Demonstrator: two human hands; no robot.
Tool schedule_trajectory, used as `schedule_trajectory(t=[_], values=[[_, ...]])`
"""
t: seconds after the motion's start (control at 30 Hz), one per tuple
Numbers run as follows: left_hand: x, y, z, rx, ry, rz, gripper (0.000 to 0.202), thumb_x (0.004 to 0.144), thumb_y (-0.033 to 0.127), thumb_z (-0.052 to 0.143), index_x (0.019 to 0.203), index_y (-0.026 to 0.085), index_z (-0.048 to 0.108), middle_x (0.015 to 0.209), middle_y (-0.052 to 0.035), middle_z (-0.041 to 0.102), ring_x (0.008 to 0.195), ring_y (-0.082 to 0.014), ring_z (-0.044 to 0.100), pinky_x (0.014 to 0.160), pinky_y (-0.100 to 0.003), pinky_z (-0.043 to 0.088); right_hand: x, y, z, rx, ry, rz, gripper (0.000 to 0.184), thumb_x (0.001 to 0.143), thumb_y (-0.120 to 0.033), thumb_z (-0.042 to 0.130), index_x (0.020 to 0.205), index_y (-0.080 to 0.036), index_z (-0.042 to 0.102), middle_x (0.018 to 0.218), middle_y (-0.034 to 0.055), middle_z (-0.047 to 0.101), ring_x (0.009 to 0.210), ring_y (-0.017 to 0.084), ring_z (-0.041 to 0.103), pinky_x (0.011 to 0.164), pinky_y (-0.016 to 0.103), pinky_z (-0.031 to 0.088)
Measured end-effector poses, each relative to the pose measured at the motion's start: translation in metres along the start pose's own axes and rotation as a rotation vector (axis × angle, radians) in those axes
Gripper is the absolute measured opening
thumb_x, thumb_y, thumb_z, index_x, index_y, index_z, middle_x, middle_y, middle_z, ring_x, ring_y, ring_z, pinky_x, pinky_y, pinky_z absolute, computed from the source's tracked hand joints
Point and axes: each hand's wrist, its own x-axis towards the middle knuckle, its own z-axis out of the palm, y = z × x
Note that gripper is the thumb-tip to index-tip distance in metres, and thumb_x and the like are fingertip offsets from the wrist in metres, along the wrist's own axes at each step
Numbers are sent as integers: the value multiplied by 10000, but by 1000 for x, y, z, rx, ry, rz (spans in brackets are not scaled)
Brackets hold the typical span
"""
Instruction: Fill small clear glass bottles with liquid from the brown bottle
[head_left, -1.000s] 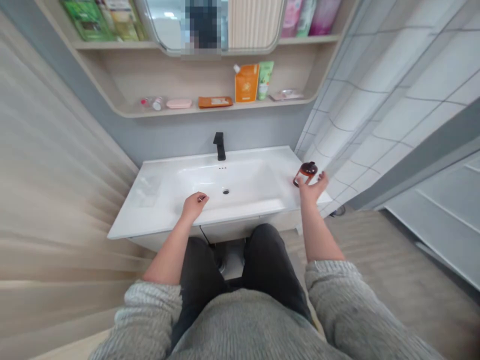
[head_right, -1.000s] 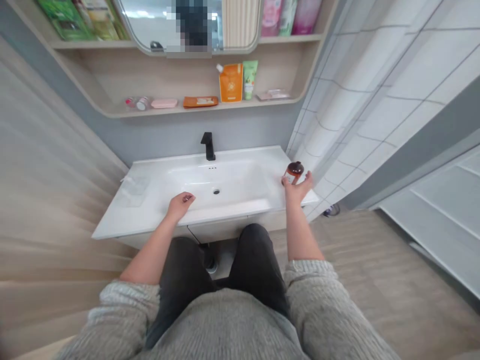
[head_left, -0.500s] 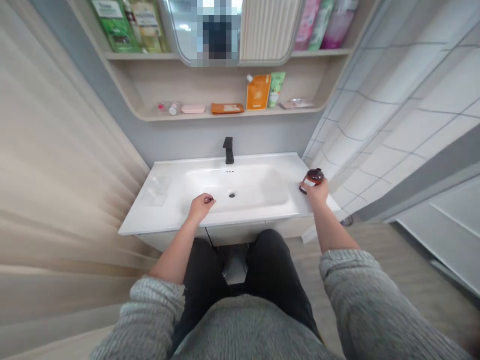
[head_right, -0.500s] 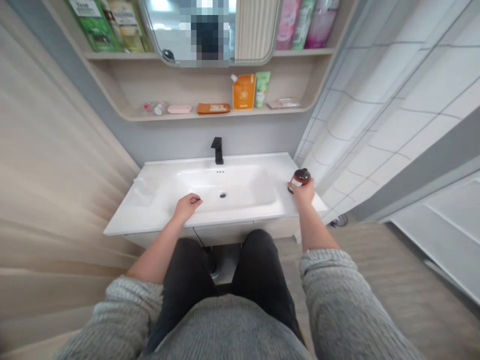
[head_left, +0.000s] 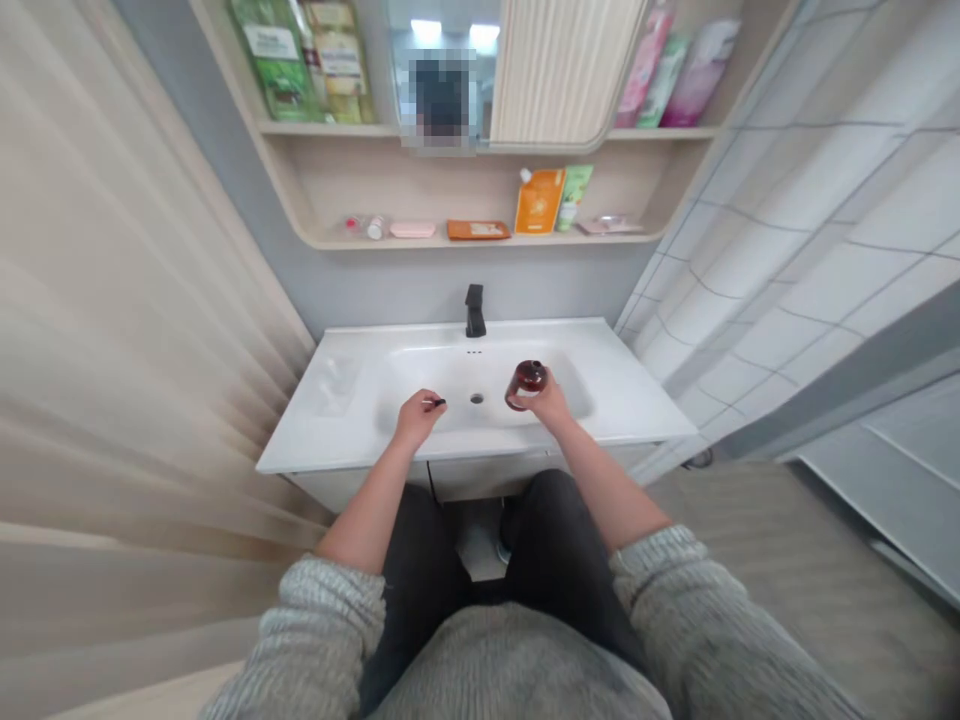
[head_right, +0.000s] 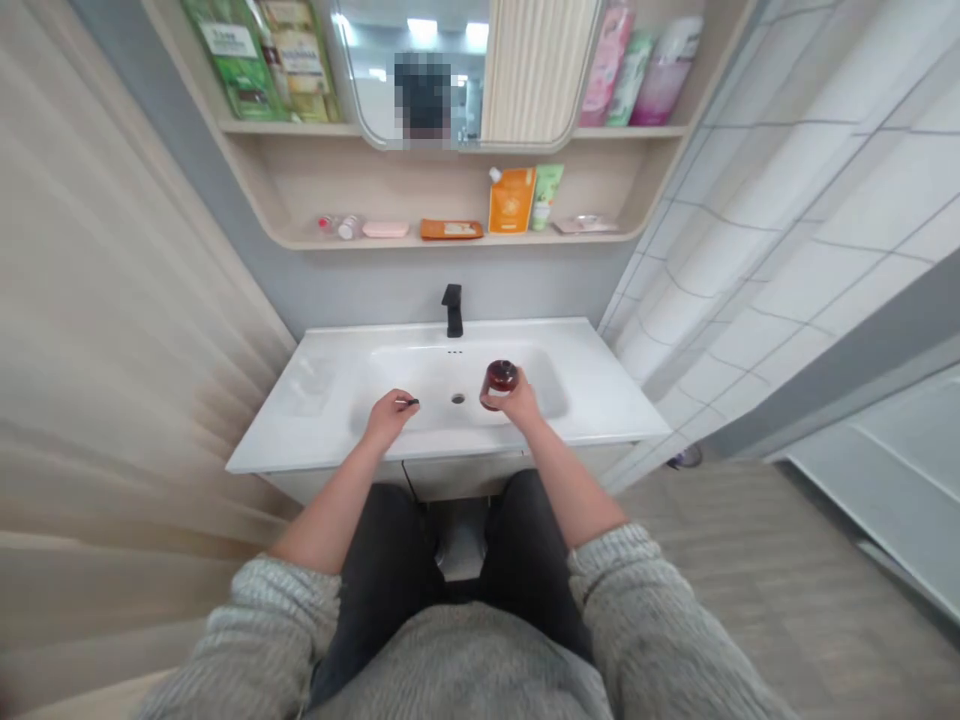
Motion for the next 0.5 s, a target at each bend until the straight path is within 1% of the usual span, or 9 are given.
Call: schedule_trajectory(t=[0.07, 0.13, 0.23, 0.3, 0.37, 0.5], values=[[1, -1, 0, -29, 26, -12, 202, 858, 379, 836, 965, 255, 718, 923, -39, 828, 873, -246, 794, 864, -379, 599, -2, -13, 30, 43, -80, -8, 754, 539, -406, 1017, 1184, -261, 656, 1136, 77, 839, 1069, 336, 806, 1024, 492, 644], [3, -2, 0, -54, 43, -4, 195, 870, 369, 831, 984, 252, 722, 968, -50, 835, 905, -245, 800, 897, -385, 612, -2, -23, 56, 76, -143, -18, 745, 542, -391, 1015, 1177, -274, 644, 1114, 44, 837, 1091, 329, 803, 1043, 503, 644], [5, -4, 0, -65, 63, 36, 153, 898, 329, 796, 1010, 249, 729, 1023, -62, 839, 953, -242, 803, 951, -397, 623, 1, -31, 85, 107, -202, 2, 734, 543, -373, 1018, 1162, -279, 634, 1113, 28, 833, 1100, 313, 800, 1066, 506, 639], [5, -6, 1, -47, 76, 53, 126, 915, 303, 773, 1023, 248, 740, 1039, -68, 843, 972, -244, 802, 979, -409, 625, 1, -33, 97, 108, -210, 35, 744, 521, -363, 1029, 1144, -276, 631, 1124, 26, 831, 1093, 303, 800, 1085, 497, 631], [5, -7, 2, -25, 67, 76, 126, 932, 287, 756, 1052, 247, 758, 1065, -72, 849, 993, -249, 803, 1003, -423, 624, -2, -32, 105, 90, -217, 52, 742, 519, -354, 1026, 1143, -277, 631, 1125, 15, 830, 1088, 295, 797, 1097, 487, 625], [3, -5, 1, -3, 37, 107, 137, 948, 271, 742, 1078, 245, 777, 1097, -78, 856, 1009, -257, 806, 1037, -448, 620, -9, -26, 109, 38, -260, 37, 718, 553, -346, 1005, 1172, -283, 647, 1097, 2, 830, 1058, 287, 790, 1077, 471, 623]])
